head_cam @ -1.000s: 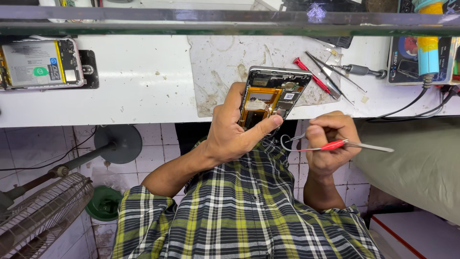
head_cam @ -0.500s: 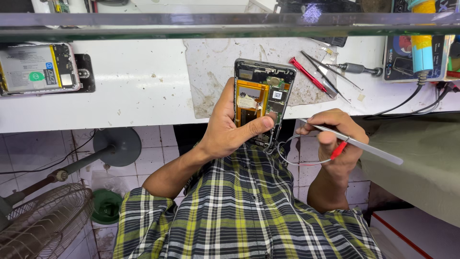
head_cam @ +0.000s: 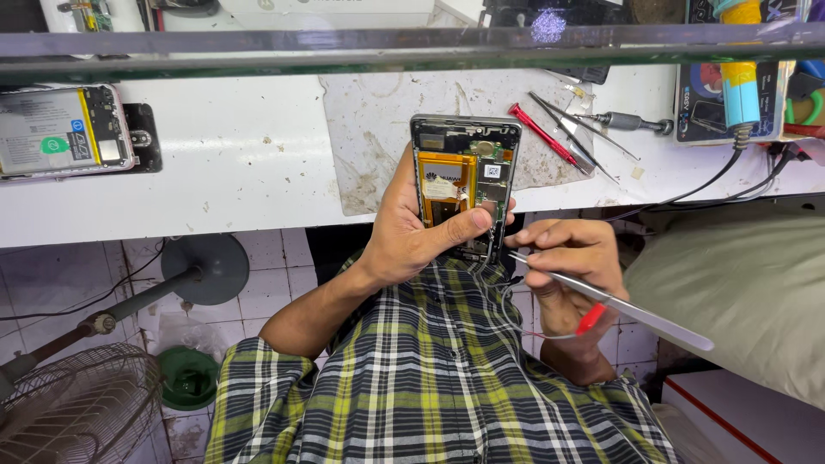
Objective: The person uses a multimeter probe to test points on the motherboard of a disassembled smartphone. They repeatedly touch the probe to various components and connectors on the circuit board while holding the phone steady.
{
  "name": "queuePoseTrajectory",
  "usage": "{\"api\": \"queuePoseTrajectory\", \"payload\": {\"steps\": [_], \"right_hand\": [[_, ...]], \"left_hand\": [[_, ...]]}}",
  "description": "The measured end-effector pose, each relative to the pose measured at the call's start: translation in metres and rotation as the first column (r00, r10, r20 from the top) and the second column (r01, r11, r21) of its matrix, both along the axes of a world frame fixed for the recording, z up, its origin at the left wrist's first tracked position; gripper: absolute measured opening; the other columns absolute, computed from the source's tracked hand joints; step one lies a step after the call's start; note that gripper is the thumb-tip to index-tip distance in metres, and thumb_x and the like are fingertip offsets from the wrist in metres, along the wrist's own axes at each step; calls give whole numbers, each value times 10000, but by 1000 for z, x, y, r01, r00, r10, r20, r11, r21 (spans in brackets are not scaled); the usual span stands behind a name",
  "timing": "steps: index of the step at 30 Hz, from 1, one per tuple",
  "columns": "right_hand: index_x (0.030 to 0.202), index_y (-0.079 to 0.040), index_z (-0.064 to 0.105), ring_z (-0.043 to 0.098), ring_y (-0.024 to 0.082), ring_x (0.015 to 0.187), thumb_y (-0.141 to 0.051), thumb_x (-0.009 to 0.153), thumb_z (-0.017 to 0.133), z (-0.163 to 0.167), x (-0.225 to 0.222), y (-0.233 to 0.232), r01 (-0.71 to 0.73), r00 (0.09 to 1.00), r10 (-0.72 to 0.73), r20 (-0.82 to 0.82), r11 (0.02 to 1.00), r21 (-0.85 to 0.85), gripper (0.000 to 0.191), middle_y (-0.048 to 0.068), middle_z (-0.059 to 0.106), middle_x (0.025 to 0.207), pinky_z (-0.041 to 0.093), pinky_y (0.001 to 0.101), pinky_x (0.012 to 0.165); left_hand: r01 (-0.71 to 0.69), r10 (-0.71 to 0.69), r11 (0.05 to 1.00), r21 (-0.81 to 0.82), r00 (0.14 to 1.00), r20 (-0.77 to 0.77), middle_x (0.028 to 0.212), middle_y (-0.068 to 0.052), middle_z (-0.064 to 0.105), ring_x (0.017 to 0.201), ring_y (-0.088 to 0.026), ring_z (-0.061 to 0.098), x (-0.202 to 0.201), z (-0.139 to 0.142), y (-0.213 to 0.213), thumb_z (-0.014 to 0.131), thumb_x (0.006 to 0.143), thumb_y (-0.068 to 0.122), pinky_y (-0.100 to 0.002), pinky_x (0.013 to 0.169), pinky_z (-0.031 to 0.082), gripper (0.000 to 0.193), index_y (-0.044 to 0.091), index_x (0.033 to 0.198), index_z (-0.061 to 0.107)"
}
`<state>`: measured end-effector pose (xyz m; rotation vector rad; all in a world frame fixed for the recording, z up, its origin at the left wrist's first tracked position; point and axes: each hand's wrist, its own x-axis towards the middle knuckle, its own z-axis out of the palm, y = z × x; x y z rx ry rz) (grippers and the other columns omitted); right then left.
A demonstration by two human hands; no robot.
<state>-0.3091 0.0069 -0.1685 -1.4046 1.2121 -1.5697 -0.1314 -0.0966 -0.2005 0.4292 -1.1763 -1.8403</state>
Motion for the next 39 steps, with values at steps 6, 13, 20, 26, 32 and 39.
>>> {"api": "queuePoseTrajectory", "payload": {"steps": [6, 13, 20, 26, 32, 39], "right_hand": [[1042, -2, 704, 699, 194, 1033, -166, 947, 792, -20, -4, 1, -85, 995, 92, -43, 986, 146, 209, 153, 688, 1201, 585, 278, 890], [969, -27, 718, 723, 161, 924, -196, 906, 829, -39, -8, 2, -20, 1000, 20, -13, 999, -27, 212, 130, 736, 1077, 590, 245, 818], [970, -15, 721, 712, 168, 927, -162, 931, 833, -43, -12, 3, 44, 999, -44, -13, 997, -63, 188, 146, 731, 1108, 573, 254, 844], [988, -3, 718, 715, 160, 941, -149, 921, 832, -56, -14, 0, 51, 995, -42, 92, 993, -103, 197, 161, 732, 1154, 578, 250, 852], [1002, 7, 715, 707, 191, 987, -173, 927, 827, -55, -17, -3, 12, 999, -10, 36, 998, -55, 225, 179, 708, 1220, 573, 255, 876], [1126, -14, 628, 744, 229, 985, -180, 1036, 728, -29, -7, -4, 174, 976, -148, 159, 972, -160, 214, 134, 660, 1148, 686, 382, 843]], "left_hand": [[-98, 97, 995, -21, 995, -18, 1200, -139, 709, 1113, -198, 729, -3, 2, 8, 724, 1057, 66, -357, 984, 633, 484, 33, 1446, 438], [61, -59, 998, 30, 996, -66, 1213, -129, 741, 1109, -174, 738, -1, 4, 6, 691, 1063, 78, -368, 985, 640, 348, 23, 1388, 580], [158, -159, 987, -23, 980, -115, 1151, -100, 746, 1074, -165, 746, -12, -2, -6, 680, 1089, 125, -357, 988, 645, 253, 37, 1322, 635], [203, -202, 979, -4, 971, -126, 1163, -108, 739, 1088, -172, 729, -15, -3, -8, 658, 1097, 112, -356, 1010, 620, 240, 23, 1320, 647], [170, -168, 985, -1, 975, -142, 1153, -96, 733, 1087, -156, 712, -14, -3, -8, 646, 1118, 114, -334, 1014, 605, 204, 14, 1294, 633], [98, -100, 992, -80, 995, -23, 1137, -117, 737, 1075, -164, 736, -5, 2, -6, 662, 1108, 120, -327, 977, 633, 305, -3, 1361, 543]]}}
